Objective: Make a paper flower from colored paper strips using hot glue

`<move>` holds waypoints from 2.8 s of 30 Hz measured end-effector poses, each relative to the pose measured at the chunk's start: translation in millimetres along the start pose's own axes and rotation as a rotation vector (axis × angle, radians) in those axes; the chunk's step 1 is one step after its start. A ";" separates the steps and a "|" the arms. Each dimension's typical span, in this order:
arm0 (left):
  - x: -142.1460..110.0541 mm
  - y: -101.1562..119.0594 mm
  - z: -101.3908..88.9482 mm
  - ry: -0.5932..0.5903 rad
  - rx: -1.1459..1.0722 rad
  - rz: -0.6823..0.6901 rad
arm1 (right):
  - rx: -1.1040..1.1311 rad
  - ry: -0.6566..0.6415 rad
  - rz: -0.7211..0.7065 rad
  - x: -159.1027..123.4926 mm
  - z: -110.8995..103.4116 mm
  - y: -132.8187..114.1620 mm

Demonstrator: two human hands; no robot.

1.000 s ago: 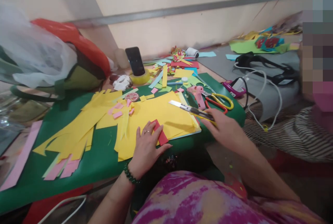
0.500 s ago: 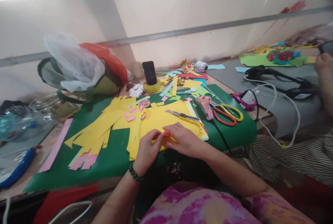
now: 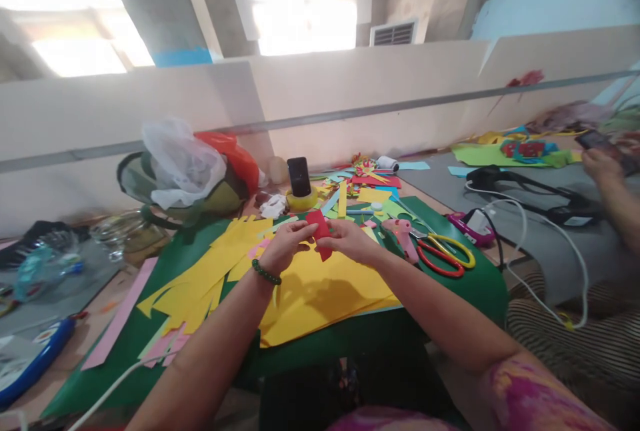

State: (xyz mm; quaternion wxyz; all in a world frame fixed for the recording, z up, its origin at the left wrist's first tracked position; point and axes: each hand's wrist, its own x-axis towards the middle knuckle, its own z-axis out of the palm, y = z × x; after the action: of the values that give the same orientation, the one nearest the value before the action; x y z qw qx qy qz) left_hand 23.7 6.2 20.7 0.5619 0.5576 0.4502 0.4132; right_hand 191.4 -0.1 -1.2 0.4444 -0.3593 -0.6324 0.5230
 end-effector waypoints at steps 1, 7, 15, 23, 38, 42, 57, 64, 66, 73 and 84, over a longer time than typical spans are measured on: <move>5.6 -3.0 0.4 0.021 0.004 0.012 | -0.008 0.029 0.017 4.6 -1.7 5.0; 21.2 -24.9 -2.1 0.065 0.058 0.039 | 0.013 0.107 0.087 13.6 -11.9 34.4; 36.2 -36.3 -15.4 0.196 -0.098 -0.035 | 0.119 0.172 0.120 11.1 -20.3 28.4; 15.4 -29.0 0.5 0.099 -0.040 -0.121 | 0.000 0.018 -0.196 2.3 -20.2 24.7; 15.3 -33.1 -3.2 0.123 -0.342 -0.065 | 0.192 0.257 0.096 9.5 -21.7 28.0; 13.3 -33.5 -1.6 0.045 -0.223 -0.097 | 0.111 0.297 0.120 10.1 -18.4 28.3; 18.5 -29.8 -26.3 -0.188 -0.262 -0.134 | 0.278 0.169 0.186 6.1 -29.1 21.0; 12.2 -22.6 -28.4 -0.314 -0.207 -0.211 | 0.288 0.126 0.165 6.6 -28.2 24.4; 11.9 -23.6 -28.0 -0.341 -0.138 -0.237 | 0.224 0.050 0.132 5.4 -25.9 24.6; 13.8 -31.9 -24.0 -0.440 0.114 -0.198 | 0.112 -0.105 0.098 2.3 -23.5 21.6; 10.1 -29.7 -15.8 -0.474 0.328 -0.082 | -0.053 0.016 0.129 1.8 -16.8 19.9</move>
State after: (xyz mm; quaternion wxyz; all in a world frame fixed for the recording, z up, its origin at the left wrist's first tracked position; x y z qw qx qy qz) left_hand 9.8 18.9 -8.9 0.5700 0.7034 0.3892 0.1701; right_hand 206.4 11.2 -19.4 0.4050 -0.4150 -0.6181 0.5307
